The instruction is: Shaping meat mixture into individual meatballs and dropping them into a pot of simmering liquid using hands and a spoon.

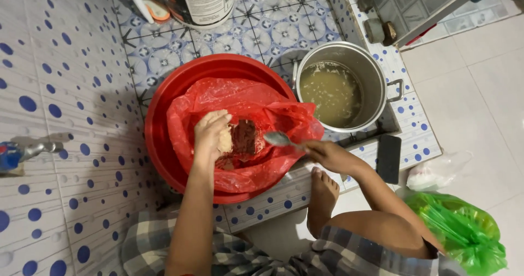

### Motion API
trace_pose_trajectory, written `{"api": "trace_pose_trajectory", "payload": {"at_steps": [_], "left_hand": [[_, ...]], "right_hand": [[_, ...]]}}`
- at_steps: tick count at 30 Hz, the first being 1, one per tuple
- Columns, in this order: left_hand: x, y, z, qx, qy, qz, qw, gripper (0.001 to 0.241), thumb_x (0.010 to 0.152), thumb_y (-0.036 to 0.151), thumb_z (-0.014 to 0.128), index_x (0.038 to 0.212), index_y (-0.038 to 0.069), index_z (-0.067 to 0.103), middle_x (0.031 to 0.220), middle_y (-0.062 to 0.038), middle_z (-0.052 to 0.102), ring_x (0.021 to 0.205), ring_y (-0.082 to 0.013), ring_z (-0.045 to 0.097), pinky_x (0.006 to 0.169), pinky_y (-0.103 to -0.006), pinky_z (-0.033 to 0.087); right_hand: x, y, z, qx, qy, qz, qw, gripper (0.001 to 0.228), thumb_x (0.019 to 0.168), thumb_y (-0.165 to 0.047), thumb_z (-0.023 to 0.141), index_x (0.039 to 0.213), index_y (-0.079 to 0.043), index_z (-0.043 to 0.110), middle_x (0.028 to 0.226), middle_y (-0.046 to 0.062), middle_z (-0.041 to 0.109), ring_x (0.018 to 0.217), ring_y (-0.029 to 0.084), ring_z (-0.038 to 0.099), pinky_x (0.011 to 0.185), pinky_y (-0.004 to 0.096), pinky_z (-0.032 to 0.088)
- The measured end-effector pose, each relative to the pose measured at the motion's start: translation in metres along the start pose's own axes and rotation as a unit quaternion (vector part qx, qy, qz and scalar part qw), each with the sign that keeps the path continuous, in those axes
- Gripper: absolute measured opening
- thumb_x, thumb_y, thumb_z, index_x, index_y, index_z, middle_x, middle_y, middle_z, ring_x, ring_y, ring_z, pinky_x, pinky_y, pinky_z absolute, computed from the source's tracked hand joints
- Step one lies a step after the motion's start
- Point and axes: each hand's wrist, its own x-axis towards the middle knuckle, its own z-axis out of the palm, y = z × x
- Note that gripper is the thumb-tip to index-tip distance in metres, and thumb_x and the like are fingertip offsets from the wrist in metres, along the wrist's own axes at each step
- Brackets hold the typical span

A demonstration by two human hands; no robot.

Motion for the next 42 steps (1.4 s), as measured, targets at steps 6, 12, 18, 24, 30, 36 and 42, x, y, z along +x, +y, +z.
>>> {"api": "trace_pose_trajectory", "payload": {"at_steps": [6,12,18,24,30,36,42], "left_hand": [[0.008,-0.009,-0.007,0.05,0.049,0.047,0.996,0.026,0.068,-0.006,0.086,0.073,0.005,0.063,0.058,0.001,0.05,0.05,-0.0114,0.052,0.045,-0.0299,0.046],[0.07,-0.069,-0.031,0.043,-0.022,0.079,0.996,0.028,0.082,0.017,0.081,0.069,0.008,0.058,0.056,-0.003,0.049,0.048,-0.0102,0.051,0.039,-0.0278,0.044],[0.018,-0.01,-0.002,0.057,-0.002,0.05,0.997,0.033,0.093,0.032,0.069,0.073,0.007,0.065,0.059,-0.007,0.056,0.051,-0.0113,0.056,0.043,-0.0262,0.049],[0.004,0.009,0.01,0.117,0.003,0.06,0.991,0.023,0.074,0.011,0.089,0.091,0.002,0.076,0.063,-0.005,0.064,0.054,-0.0103,0.058,0.051,-0.0263,0.052],[0.012,-0.013,0.007,0.191,0.005,0.111,0.975,0.028,0.068,0.006,0.092,0.063,0.007,0.065,0.049,-0.001,0.056,0.048,-0.0098,0.049,0.049,-0.0268,0.046],[0.024,-0.032,0.005,0.083,-0.13,0.149,0.977,0.04,0.09,0.033,0.075,0.064,0.012,0.053,0.059,-0.003,0.055,0.057,-0.0106,0.053,0.06,-0.0225,0.046],[-0.004,-0.005,0.013,0.119,-0.109,0.117,0.98,0.018,0.084,0.015,0.084,0.093,0.003,0.074,0.08,-0.012,0.071,0.074,-0.0128,0.066,0.072,-0.0315,0.057]], "right_hand": [[0.043,-0.019,0.044,-0.418,0.121,-0.138,0.89,0.033,0.094,-0.019,0.06,0.125,-0.026,0.069,0.096,0.006,0.071,0.084,0.027,0.075,0.066,0.038,0.058],[0.062,0.038,0.07,-0.566,0.18,-0.161,0.788,0.023,0.085,-0.012,0.06,0.097,-0.021,0.077,0.083,0.003,0.062,0.069,0.022,0.069,0.05,0.033,0.052],[0.07,0.078,0.073,-0.593,0.169,-0.12,0.778,0.02,0.075,-0.004,0.063,0.075,-0.017,0.078,0.069,0.005,0.066,0.06,0.023,0.068,0.046,0.034,0.05],[0.039,-0.014,0.037,-0.444,0.093,-0.015,0.891,0.029,0.088,-0.012,0.057,0.108,-0.018,0.078,0.098,0.013,0.071,0.079,0.035,0.076,0.066,0.047,0.061],[0.034,0.0,0.037,-0.191,0.21,-0.037,0.958,0.035,0.094,-0.016,0.062,0.127,-0.025,0.073,0.095,0.012,0.072,0.084,0.039,0.074,0.072,0.047,0.058],[0.033,0.014,0.045,0.099,0.241,-0.083,0.962,0.03,0.098,-0.011,0.064,0.124,-0.017,0.077,0.083,0.007,0.073,0.07,0.012,0.062,0.067,0.028,0.052],[0.034,0.012,0.044,0.146,0.238,-0.088,0.956,0.03,0.097,-0.009,0.065,0.124,-0.014,0.077,0.067,0.004,0.068,0.061,0.007,0.054,0.056,0.021,0.045]]}}
